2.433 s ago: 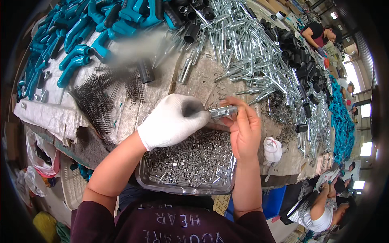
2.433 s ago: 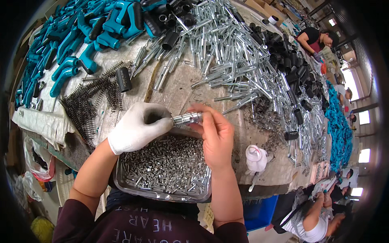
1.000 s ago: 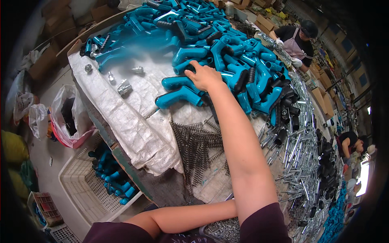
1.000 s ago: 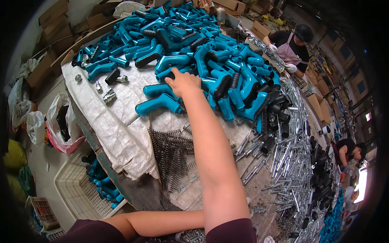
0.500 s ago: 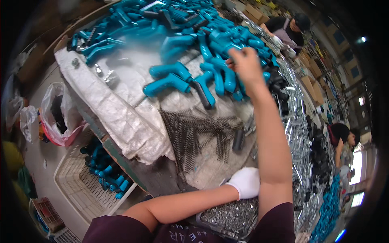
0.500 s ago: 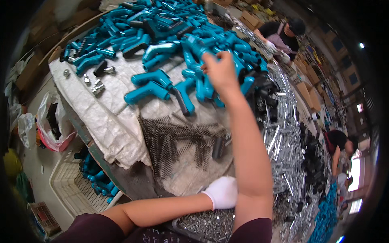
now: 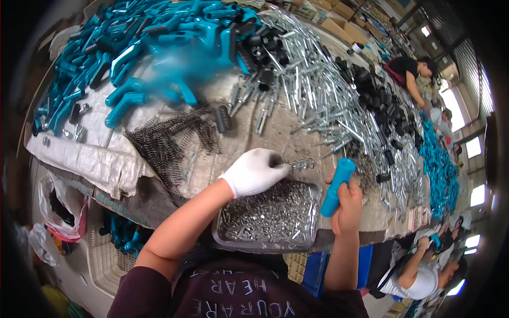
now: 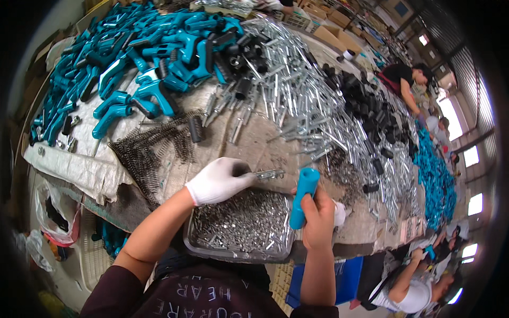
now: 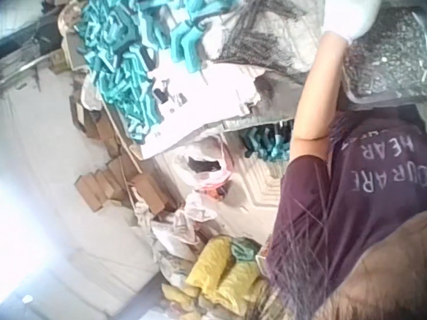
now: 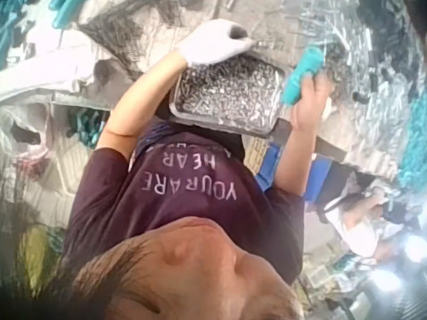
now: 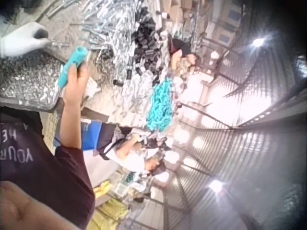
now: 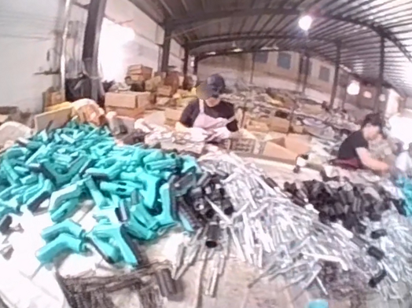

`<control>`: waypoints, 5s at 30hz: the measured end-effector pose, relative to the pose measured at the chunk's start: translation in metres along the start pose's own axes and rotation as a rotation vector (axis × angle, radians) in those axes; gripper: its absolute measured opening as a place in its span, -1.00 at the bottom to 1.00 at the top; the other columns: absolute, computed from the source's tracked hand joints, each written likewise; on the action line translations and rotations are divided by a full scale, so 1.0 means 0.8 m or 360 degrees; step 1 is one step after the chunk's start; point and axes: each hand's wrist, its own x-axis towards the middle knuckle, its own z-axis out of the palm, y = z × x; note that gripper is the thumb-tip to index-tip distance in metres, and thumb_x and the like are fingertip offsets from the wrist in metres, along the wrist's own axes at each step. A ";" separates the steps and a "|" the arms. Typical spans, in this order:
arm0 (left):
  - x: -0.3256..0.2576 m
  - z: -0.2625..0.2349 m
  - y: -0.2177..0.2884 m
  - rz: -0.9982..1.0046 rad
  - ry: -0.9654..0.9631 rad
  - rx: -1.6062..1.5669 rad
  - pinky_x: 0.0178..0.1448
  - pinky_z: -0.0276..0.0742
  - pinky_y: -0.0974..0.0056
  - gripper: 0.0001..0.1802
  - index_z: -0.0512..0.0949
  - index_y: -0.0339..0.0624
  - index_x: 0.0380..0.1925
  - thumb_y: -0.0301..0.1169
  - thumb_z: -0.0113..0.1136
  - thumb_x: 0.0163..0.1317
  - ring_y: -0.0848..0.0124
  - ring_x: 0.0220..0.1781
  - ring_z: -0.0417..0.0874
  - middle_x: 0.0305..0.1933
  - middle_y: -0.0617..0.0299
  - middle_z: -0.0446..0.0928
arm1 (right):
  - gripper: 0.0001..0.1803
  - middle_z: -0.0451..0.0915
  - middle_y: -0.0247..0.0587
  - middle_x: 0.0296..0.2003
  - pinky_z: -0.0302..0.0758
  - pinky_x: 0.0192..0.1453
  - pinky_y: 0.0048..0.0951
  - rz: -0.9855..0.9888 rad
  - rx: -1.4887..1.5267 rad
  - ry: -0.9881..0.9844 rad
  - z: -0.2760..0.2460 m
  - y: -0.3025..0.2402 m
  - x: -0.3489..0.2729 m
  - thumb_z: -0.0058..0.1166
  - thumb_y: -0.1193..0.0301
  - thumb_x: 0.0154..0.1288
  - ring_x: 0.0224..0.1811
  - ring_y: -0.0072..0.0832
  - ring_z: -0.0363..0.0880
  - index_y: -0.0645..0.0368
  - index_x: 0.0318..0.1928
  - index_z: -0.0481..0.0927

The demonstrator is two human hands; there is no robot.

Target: The person assembles tools by inserting metal rods, springs, and pins into metal cylinders and attaching plastic handles to the assemblies.

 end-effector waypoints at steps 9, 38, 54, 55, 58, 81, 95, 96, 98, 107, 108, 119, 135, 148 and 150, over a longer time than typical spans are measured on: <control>-0.112 0.027 0.046 -0.0267 -0.0433 -0.0034 -0.15 0.48 0.31 -0.69 0.62 -0.36 -0.22 -0.27 0.25 0.27 0.53 -0.33 0.49 -0.43 0.15 0.55 | -0.75 0.49 -0.28 -0.18 0.65 -0.20 -0.42 0.0178 0.0507 0.0378 -0.072 0.038 -0.085 -0.01 0.55 0.44 -0.21 -0.55 0.58 0.18 0.08 0.36; -0.179 0.073 0.034 -0.0205 0.0055 0.0141 -0.27 0.53 0.25 -0.65 0.61 -0.32 -0.04 -0.27 0.02 0.44 0.36 -0.48 0.59 -0.41 0.05 0.60 | -0.82 0.60 -0.04 -0.45 0.57 -0.67 -0.46 0.0676 0.0723 -0.0815 0.002 0.053 -0.131 -0.23 0.32 0.59 -0.61 -0.35 0.64 0.17 -0.02 0.22; -0.196 0.042 0.004 -0.0540 0.0413 -0.0687 -0.55 0.33 0.52 -0.40 0.42 -0.25 0.32 -0.15 0.16 0.38 0.68 -0.51 0.39 -0.43 0.42 0.42 | -0.89 0.51 -0.08 -0.18 0.59 -0.25 -0.04 -0.0518 -0.1710 -0.0214 0.109 0.067 -0.054 0.12 0.39 0.31 -0.32 -0.02 0.67 0.16 -0.24 0.59; -0.197 0.042 0.002 -0.0523 0.0409 -0.0715 -0.55 0.33 0.52 -0.41 0.42 -0.25 0.31 -0.16 0.15 0.38 0.68 -0.50 0.40 -0.42 0.42 0.43 | -0.89 0.49 -0.06 -0.18 0.59 -0.26 -0.04 -0.0522 -0.1751 -0.0205 0.111 0.067 -0.056 0.13 0.41 0.30 -0.31 -0.01 0.67 0.19 -0.26 0.56; -0.197 0.041 0.003 -0.0498 0.0438 -0.0752 -0.52 0.33 0.50 -0.43 0.44 -0.27 0.30 -0.21 0.16 0.37 0.69 -0.51 0.39 -0.44 0.43 0.45 | -0.89 0.48 -0.01 -0.18 0.59 -0.28 -0.04 -0.0443 -0.1770 -0.0227 0.108 0.067 -0.059 0.13 0.45 0.28 -0.33 0.00 0.67 0.24 -0.30 0.53; -0.181 0.072 0.024 0.0127 0.0819 0.0105 -0.17 0.59 0.12 -0.56 0.57 -0.18 0.09 -0.37 0.30 0.18 -0.03 -0.25 0.70 -0.28 -0.13 0.63 | -0.83 0.65 -0.22 -0.47 0.58 -0.41 -0.48 -0.0446 -0.0353 -0.0165 0.095 0.033 -0.092 0.22 0.56 0.29 -0.48 -0.51 0.68 0.23 -0.19 0.48; -0.154 0.083 0.058 0.0016 0.0508 -0.0318 -0.26 0.48 0.28 -0.69 0.64 -0.28 -0.21 -0.22 0.20 0.29 0.43 -0.41 0.58 -0.43 0.12 0.59 | -0.62 0.54 -0.08 0.17 0.44 0.30 -0.34 0.0088 0.0963 -0.0305 0.075 0.049 -0.097 -0.12 0.34 0.58 0.25 -0.40 0.49 0.33 0.24 0.43; -0.151 0.084 0.060 0.0021 0.0496 -0.0318 -0.26 0.48 0.28 -0.69 0.64 -0.28 -0.21 -0.22 0.20 0.29 0.43 -0.41 0.58 -0.43 0.12 0.59 | -0.62 0.54 -0.08 0.17 0.44 0.30 -0.34 0.0083 0.0962 -0.0292 0.072 0.050 -0.097 -0.12 0.34 0.58 0.25 -0.40 0.49 0.33 0.24 0.43; -0.143 0.082 0.064 -0.0082 0.0306 -0.0117 -0.28 0.50 0.21 -0.71 0.62 -0.29 -0.26 -0.24 0.16 0.30 0.23 -0.43 0.63 -0.40 0.02 0.61 | -0.60 0.54 -0.10 0.14 0.48 0.24 -0.32 -0.0068 0.0820 -0.0170 0.062 0.053 -0.096 -0.16 0.26 0.61 0.22 -0.39 0.51 0.31 0.20 0.44; -0.110 0.104 -0.008 0.0481 0.0346 0.1202 -0.16 0.60 0.13 -0.84 0.64 -0.02 -0.28 -0.31 0.32 0.13 0.19 -0.17 0.63 -0.30 0.23 0.57 | -0.60 0.51 -0.19 -0.14 0.51 -0.25 -0.31 0.0497 0.1602 -0.0025 0.015 0.072 -0.097 -0.25 0.15 0.60 -0.26 -0.44 0.48 0.25 0.06 0.44; -0.112 0.101 -0.007 0.0469 0.0379 0.1201 -0.16 0.60 0.12 -0.86 0.64 -0.03 -0.31 -0.33 0.33 0.12 0.18 -0.17 0.62 -0.29 0.22 0.57 | -0.60 0.51 -0.19 -0.14 0.51 -0.25 -0.31 0.0484 0.1597 -0.0025 0.017 0.068 -0.102 -0.25 0.15 0.60 -0.26 -0.44 0.48 0.25 0.06 0.44; -0.126 0.072 0.047 0.0340 0.0312 0.0314 -0.16 0.55 0.13 -0.84 0.65 -0.21 -0.41 -0.39 0.42 0.06 0.09 -0.28 0.67 -0.37 0.06 0.62 | -0.58 0.51 -0.26 -0.34 0.56 -0.40 -0.41 0.0679 0.1063 -0.0306 0.034 0.053 -0.120 -0.15 0.28 0.60 -0.40 -0.48 0.57 0.16 0.33 0.36; -0.108 0.089 0.035 0.0058 -0.0038 -0.0701 -0.13 0.51 0.31 -0.77 0.56 -0.29 -0.29 -0.45 0.38 0.10 0.52 -0.33 0.52 -0.34 0.30 0.58 | -0.46 0.47 -0.31 -0.38 0.49 -0.33 -0.48 0.0711 0.1327 -0.0457 0.034 0.057 -0.136 -0.18 0.19 0.62 -0.37 -0.55 0.49 0.06 0.47 0.16; -0.110 0.094 0.013 0.0466 0.0391 0.1211 -0.20 0.58 0.09 -0.90 0.65 -0.02 -0.44 -0.33 0.36 0.04 0.20 -0.22 0.64 -0.38 0.22 0.55 | -0.65 0.48 -0.28 -0.31 0.47 -0.44 -0.48 0.0698 0.0932 -0.0286 0.018 0.053 -0.127 -0.15 0.22 0.60 -0.42 -0.55 0.50 0.16 0.20 0.38; -0.109 0.091 0.015 0.0526 0.0496 0.1260 -0.22 0.57 0.09 -0.90 0.64 -0.01 -0.45 -0.34 0.39 0.02 0.20 -0.23 0.64 -0.39 0.21 0.55 | -0.64 0.53 -0.23 -0.29 0.52 -0.45 -0.44 0.0710 0.1173 -0.0396 0.011 0.061 -0.126 -0.16 0.20 0.60 -0.42 -0.51 0.54 0.17 0.18 0.39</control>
